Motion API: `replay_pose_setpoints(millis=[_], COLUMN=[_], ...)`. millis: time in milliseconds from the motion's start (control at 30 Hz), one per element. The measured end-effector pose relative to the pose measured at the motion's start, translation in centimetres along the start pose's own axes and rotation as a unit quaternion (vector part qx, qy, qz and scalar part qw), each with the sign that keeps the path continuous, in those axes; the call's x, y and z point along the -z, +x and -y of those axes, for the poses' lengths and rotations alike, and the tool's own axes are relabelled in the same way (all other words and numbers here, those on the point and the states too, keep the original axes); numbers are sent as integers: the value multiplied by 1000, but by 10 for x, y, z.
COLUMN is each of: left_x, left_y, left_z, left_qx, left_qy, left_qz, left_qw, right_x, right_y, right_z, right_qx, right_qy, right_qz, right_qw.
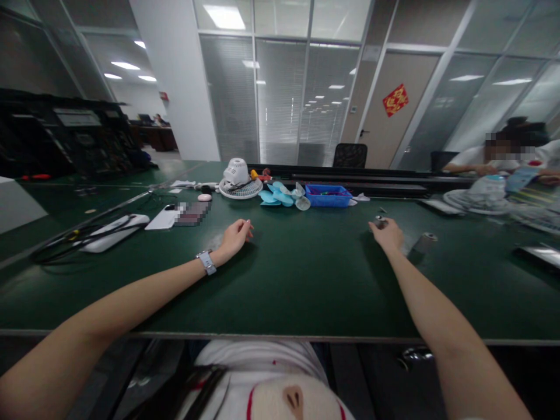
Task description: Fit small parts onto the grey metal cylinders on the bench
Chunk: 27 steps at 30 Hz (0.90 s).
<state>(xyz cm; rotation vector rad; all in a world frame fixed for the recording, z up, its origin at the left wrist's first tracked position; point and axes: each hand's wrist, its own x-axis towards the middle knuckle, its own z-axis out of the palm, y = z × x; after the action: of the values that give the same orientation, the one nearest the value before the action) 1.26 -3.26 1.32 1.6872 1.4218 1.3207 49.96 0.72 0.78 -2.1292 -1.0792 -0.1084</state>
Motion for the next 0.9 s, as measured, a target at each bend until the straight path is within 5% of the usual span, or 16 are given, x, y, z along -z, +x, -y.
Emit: replay_pose_setpoints(millis=[633,767,900], left_x=[-1,0,1], left_y=[5,5,1], left_z=[9,10,4], left_qx=[-6,-8,-8], left_qy=[-1,-1,0], left_qz=[3,3,5], left_qw=[1000,1000,1000], right_x=[8,6,-19], right_y=[-9,-35,-93], right_z=[14,51,113], right_qx=[-19,56,178], right_qy=[-27,48,254], right_qz=[1,-8,153], right_qw=[999,997,938])
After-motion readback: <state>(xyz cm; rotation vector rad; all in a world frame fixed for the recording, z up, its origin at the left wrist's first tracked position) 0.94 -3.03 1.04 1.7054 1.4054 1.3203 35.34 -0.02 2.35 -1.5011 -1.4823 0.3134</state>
